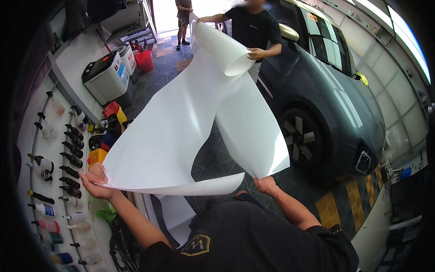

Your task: The person unrolls a large sheet of white vinyl wrap and positions it against the side of a grey car. They peel back the backing paper to expose the adhesive surface and begin applying the wrap to the vehicle's body panel, smoothing it with their hands.

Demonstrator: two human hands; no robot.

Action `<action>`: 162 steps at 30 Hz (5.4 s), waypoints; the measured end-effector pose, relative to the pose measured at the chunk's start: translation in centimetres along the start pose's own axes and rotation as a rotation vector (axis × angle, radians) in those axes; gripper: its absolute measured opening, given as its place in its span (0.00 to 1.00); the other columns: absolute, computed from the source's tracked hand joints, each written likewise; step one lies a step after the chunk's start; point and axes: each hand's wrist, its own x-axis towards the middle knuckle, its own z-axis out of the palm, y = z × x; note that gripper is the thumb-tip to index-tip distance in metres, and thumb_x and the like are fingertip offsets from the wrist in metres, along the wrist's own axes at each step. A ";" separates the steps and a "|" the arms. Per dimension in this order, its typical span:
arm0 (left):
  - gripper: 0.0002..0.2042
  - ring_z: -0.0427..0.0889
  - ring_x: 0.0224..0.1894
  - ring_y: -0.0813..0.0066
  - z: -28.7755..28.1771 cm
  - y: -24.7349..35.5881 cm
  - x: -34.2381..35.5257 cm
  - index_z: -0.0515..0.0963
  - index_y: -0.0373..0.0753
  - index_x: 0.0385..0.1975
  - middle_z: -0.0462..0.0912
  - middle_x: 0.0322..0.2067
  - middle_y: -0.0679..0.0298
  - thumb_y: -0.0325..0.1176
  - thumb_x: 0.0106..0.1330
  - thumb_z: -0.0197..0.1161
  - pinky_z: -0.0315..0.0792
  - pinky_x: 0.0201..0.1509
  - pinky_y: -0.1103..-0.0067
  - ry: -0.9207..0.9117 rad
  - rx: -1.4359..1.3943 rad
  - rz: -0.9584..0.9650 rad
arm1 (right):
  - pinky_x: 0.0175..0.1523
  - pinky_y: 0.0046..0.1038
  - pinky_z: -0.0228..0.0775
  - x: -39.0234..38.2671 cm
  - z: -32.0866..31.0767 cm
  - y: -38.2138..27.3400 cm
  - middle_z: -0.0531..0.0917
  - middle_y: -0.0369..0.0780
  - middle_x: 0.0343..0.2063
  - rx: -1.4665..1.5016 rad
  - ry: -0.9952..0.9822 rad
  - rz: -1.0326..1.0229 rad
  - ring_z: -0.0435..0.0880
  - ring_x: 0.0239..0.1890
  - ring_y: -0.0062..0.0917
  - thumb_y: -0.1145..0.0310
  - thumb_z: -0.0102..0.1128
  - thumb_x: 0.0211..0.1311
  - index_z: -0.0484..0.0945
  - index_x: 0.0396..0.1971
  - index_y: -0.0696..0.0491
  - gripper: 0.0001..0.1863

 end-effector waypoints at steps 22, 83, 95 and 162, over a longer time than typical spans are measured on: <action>0.25 0.54 0.14 0.76 3.4 -11.2 4.4 0.54 0.46 0.10 0.51 0.10 0.70 0.39 0.76 0.42 0.59 0.26 0.77 -0.007 0.062 -0.009 | 0.45 0.49 0.76 -0.6 1.0 -0.2 0.84 0.55 0.31 0.053 0.028 0.003 0.84 0.37 0.52 0.54 0.41 0.71 0.81 0.36 0.60 0.25; 0.28 0.83 0.49 0.59 41.1 -12.8 -25.3 0.70 0.21 0.54 0.79 0.51 0.41 0.47 0.76 0.43 0.78 0.52 0.67 -1.478 -0.449 -1.548 | 0.39 0.46 0.71 -1.8 -5.4 -4.8 0.80 0.54 0.25 0.295 0.274 -0.075 0.80 0.31 0.52 0.56 0.44 0.72 0.79 0.26 0.62 0.25; 0.14 0.79 0.28 0.81 25.3 -16.2 -22.6 0.80 0.32 0.31 0.83 0.24 0.64 0.39 0.67 0.59 0.72 0.32 0.80 -1.634 0.471 -0.735 | 0.27 0.44 0.72 -0.5 -10.0 -6.0 0.75 0.50 0.10 0.265 0.476 -0.098 0.78 0.17 0.49 0.57 0.51 0.69 0.75 0.10 0.59 0.29; 0.14 0.72 0.22 0.83 24.3 -17.7 -22.1 0.60 0.34 0.41 0.74 0.24 0.64 0.18 0.60 0.56 0.67 0.27 0.83 -0.739 0.776 -0.472 | 0.17 0.27 0.59 -10.2 -18.0 15.5 0.70 0.37 0.08 2.394 0.108 -0.335 0.69 0.10 0.24 0.58 0.63 0.64 0.66 0.11 0.53 0.25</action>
